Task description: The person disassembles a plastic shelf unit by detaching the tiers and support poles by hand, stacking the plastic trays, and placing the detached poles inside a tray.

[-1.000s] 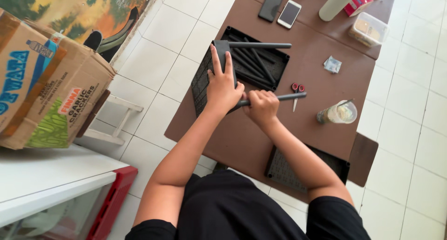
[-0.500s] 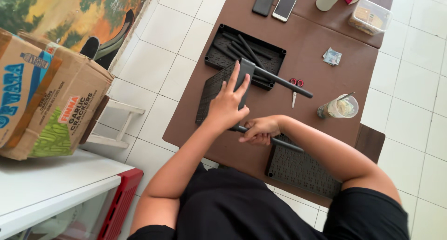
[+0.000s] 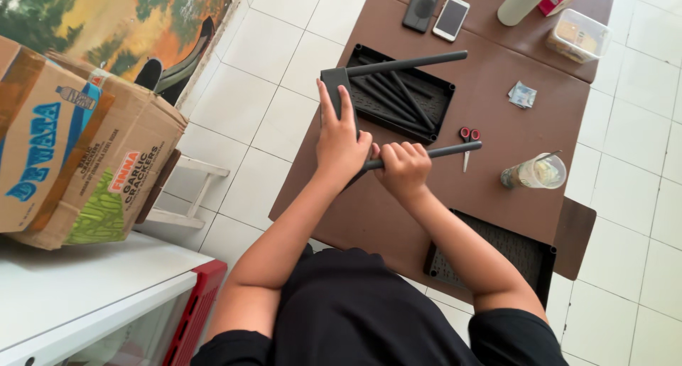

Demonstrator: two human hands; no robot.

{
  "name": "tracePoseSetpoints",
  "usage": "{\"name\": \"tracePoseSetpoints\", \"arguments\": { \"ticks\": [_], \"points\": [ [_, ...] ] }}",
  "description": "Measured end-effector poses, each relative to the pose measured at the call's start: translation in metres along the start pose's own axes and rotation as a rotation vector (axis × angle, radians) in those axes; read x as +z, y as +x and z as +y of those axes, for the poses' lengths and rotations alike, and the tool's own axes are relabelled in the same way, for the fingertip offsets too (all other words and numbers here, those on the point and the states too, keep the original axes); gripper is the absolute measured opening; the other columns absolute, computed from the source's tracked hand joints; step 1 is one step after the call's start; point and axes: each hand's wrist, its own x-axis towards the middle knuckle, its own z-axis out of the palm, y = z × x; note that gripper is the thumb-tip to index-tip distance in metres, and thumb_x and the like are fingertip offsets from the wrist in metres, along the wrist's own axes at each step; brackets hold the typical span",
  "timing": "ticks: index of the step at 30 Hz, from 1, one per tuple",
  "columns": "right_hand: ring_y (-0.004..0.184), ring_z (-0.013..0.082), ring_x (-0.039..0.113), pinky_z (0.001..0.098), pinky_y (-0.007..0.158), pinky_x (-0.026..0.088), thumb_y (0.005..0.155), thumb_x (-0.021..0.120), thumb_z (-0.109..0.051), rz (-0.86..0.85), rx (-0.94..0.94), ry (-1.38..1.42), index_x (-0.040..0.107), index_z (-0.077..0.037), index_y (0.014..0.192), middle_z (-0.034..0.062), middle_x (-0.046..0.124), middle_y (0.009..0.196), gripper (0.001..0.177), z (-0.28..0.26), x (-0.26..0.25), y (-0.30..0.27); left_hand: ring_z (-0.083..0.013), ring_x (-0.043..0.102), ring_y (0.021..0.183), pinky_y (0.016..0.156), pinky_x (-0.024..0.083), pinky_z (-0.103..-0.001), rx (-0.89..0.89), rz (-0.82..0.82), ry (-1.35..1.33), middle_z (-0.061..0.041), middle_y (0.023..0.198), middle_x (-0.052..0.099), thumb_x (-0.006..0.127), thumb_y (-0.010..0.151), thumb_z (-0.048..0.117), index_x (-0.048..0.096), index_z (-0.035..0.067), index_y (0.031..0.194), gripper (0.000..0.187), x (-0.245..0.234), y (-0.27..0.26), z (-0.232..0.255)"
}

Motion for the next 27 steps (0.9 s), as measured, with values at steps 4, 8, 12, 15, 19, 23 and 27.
{"name": "tracePoseSetpoints", "arguments": {
  "ticks": [4, 8, 12, 15, 19, 23, 27],
  "points": [
    [0.053, 0.0266, 0.059, 0.0395, 0.053, 0.045, 0.089, 0.076, -0.026, -0.221, 0.073, 0.072, 0.054, -0.01, 0.06, 0.0047, 0.058, 0.056, 0.04, 0.005, -0.009, -0.003, -0.0476, 0.03, 0.15, 0.09, 0.058, -0.038, 0.119, 0.076, 0.006, -0.026, 0.165, -0.008, 0.069, 0.081, 0.018, 0.022, -0.001, 0.159, 0.093, 0.0, -0.005, -0.002],
    [0.051, 0.0305, 0.062, 0.044, 0.051, 0.048, 0.079, 0.075, -0.04, -0.833, 0.186, 0.119, 0.064, -0.014, 0.064, 0.01, 0.06, 0.055, 0.032, 0.023, -0.024, -0.002, -0.0513, 0.038, 0.144, 0.092, 0.059, -0.044, 0.114, 0.004, 0.018, -0.024, 0.169, -0.005, 0.067, 0.086, 0.02, 0.025, 0.002, 0.161, 0.088, 0.003, -0.016, 0.012],
    [0.044, 0.0165, 0.055, 0.0352, 0.048, 0.043, 0.084, 0.075, -0.046, -1.339, 0.355, 0.396, 0.061, -0.017, 0.058, 0.0037, 0.055, 0.048, 0.041, 0.047, -0.034, -0.013, -0.0599, 0.036, 0.141, 0.074, 0.065, -0.044, 0.168, -0.131, 0.027, -0.02, 0.169, -0.003, 0.065, 0.081, 0.017, 0.031, 0.008, 0.159, 0.086, 0.014, -0.034, 0.03],
    [0.04, 0.0086, 0.037, 0.0305, 0.04, 0.031, 0.092, 0.073, -0.031, -1.785, 0.883, 1.029, 0.05, -0.014, 0.059, -0.0042, 0.04, 0.051, 0.043, 0.053, -0.041, -0.034, -0.0588, 0.04, 0.138, 0.077, 0.063, -0.046, 0.35, -0.122, 0.082, -0.017, 0.17, 0.001, 0.07, 0.077, 0.018, 0.038, 0.011, 0.158, 0.087, 0.023, -0.049, 0.03],
    [0.043, 0.0054, 0.035, 0.026, 0.04, 0.028, 0.097, 0.072, -0.033, -1.824, 1.08, 1.231, 0.054, -0.013, 0.076, -0.0075, 0.039, 0.057, 0.034, 0.05, -0.045, -0.036, -0.0572, 0.038, 0.142, 0.076, 0.065, -0.044, 0.321, -0.277, 0.053, -0.013, 0.171, 0.001, 0.068, 0.076, 0.012, 0.039, 0.015, 0.157, 0.086, 0.022, -0.05, 0.031],
    [0.057, 0.0217, 0.059, 0.0435, 0.056, 0.046, 0.093, 0.075, -0.035, -1.046, 0.215, 0.546, 0.055, -0.006, 0.099, -0.0018, 0.055, 0.065, 0.036, 0.039, -0.065, -0.02, -0.0594, 0.036, 0.141, 0.072, 0.066, -0.041, 0.232, -0.17, 0.023, -0.019, 0.168, -0.003, 0.067, 0.077, 0.013, 0.031, 0.009, 0.158, 0.089, 0.025, -0.027, 0.016],
    [0.086, 0.0309, 0.067, 0.0469, 0.081, 0.053, 0.084, 0.068, -0.023, -0.316, -0.074, 0.131, 0.06, -0.008, 0.111, 0.0107, 0.064, 0.089, 0.032, -0.009, -0.078, -0.034, -0.0572, 0.042, 0.138, 0.084, 0.063, -0.044, 0.249, 0.139, 0.104, -0.021, 0.17, -0.003, 0.072, 0.08, 0.018, 0.031, 0.004, 0.16, 0.091, 0.028, -0.025, 0.002]
  ]
}}
